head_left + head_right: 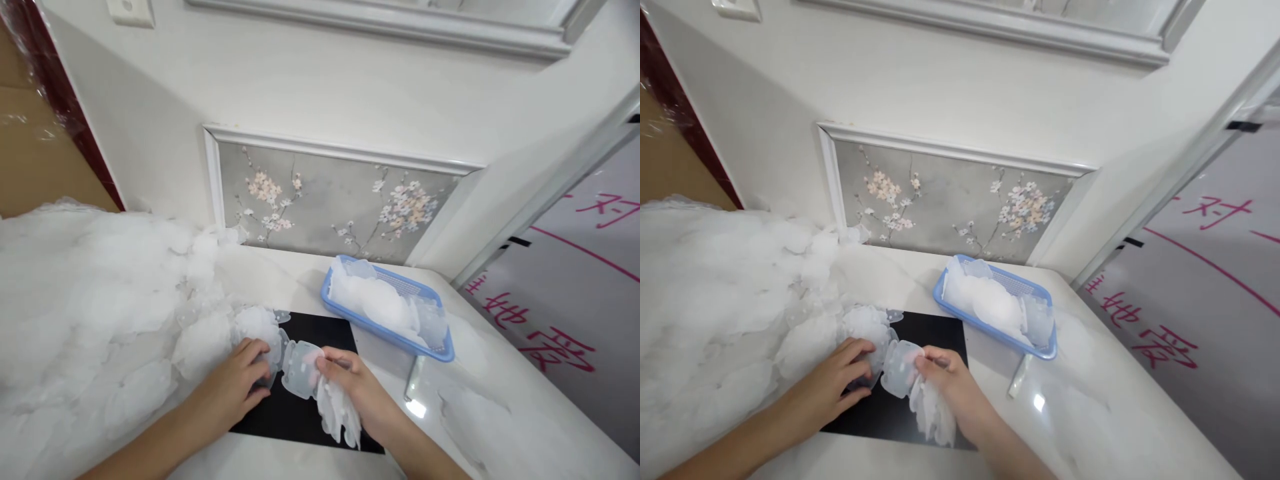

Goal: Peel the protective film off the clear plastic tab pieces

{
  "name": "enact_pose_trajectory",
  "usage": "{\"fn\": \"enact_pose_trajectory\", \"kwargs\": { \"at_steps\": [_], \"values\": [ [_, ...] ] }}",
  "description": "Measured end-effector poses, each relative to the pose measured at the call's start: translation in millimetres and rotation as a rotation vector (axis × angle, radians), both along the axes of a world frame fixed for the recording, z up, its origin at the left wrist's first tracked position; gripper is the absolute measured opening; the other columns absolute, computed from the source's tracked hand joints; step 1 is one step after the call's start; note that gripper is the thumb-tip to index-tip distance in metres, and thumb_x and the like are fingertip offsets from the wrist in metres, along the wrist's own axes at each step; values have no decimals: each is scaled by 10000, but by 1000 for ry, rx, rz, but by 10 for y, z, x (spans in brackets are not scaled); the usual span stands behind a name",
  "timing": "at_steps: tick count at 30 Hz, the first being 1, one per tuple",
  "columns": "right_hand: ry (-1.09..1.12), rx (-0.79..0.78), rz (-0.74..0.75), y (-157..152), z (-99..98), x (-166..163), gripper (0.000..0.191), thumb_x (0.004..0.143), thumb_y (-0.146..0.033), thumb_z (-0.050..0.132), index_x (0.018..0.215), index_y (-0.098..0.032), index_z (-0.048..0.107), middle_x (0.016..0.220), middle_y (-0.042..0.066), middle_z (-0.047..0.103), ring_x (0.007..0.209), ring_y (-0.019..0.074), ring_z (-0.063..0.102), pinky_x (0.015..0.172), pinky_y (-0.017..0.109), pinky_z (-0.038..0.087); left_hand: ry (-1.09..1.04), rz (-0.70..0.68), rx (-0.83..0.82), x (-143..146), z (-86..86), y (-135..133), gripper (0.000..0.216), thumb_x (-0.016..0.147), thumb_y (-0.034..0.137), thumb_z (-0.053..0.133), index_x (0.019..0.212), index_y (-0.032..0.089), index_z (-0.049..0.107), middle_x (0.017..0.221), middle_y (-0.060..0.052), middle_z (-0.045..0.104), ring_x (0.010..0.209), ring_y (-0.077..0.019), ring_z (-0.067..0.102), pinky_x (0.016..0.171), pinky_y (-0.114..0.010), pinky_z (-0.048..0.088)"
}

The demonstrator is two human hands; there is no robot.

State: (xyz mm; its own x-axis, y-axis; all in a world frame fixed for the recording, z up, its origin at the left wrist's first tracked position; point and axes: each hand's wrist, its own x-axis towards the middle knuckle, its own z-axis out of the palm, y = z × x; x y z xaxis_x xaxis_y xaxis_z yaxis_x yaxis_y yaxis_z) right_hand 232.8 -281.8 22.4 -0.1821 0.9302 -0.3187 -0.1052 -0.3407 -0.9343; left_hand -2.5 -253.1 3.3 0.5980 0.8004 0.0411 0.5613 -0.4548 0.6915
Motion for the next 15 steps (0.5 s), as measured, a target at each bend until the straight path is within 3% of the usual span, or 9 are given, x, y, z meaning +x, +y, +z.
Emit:
{"fn": "enact_pose_trajectory", "kwargs": {
  "at_steps": [4, 7, 11, 15],
  "values": [
    [43, -110, -98, 10, -57, -1, 403, 594, -539, 813, 704, -175, 679, 626, 6, 598, 539, 132, 513, 532, 246, 414, -63, -29, 39, 20, 16, -41, 137, 824, 147, 515, 724, 209, 585, 1062, -67, 604, 983, -227, 555, 767, -299, 434],
    [-1, -89, -148, 12, -36, -11, 410, 559, -546, 823, 657, -186, 653, 607, -7, 559, 536, 133, 490, 529, 252, 407, -157, 37, -45, 61, 49, -85, 112, 832, 175, 503, 757, 221, 572, 918, -37, 626, 837, -190, 562, 680, -265, 403],
    [-282, 173, -171, 18, 206, 119, 368, 701, -546, 711, 646, -192, 629, 588, -15, 507, 552, 137, 442, 522, 252, 343, -306, 270, -236, 86, 116, -113, 148, 882, 332, 491, 781, 234, 539, 825, -2, 651, 749, -182, 565, 657, -262, 372],
    [-721, 453, -317, 230, 610, 544, 338, 768, -531, 630, 701, -201, 639, 630, 9, 574, 598, 179, 497, 553, 279, 365, -470, 421, -366, 62, 139, -73, 282, 878, 510, 482, 783, 245, 471, 721, 33, 629, 648, -165, 494, 622, -253, 330]
  ]
}}
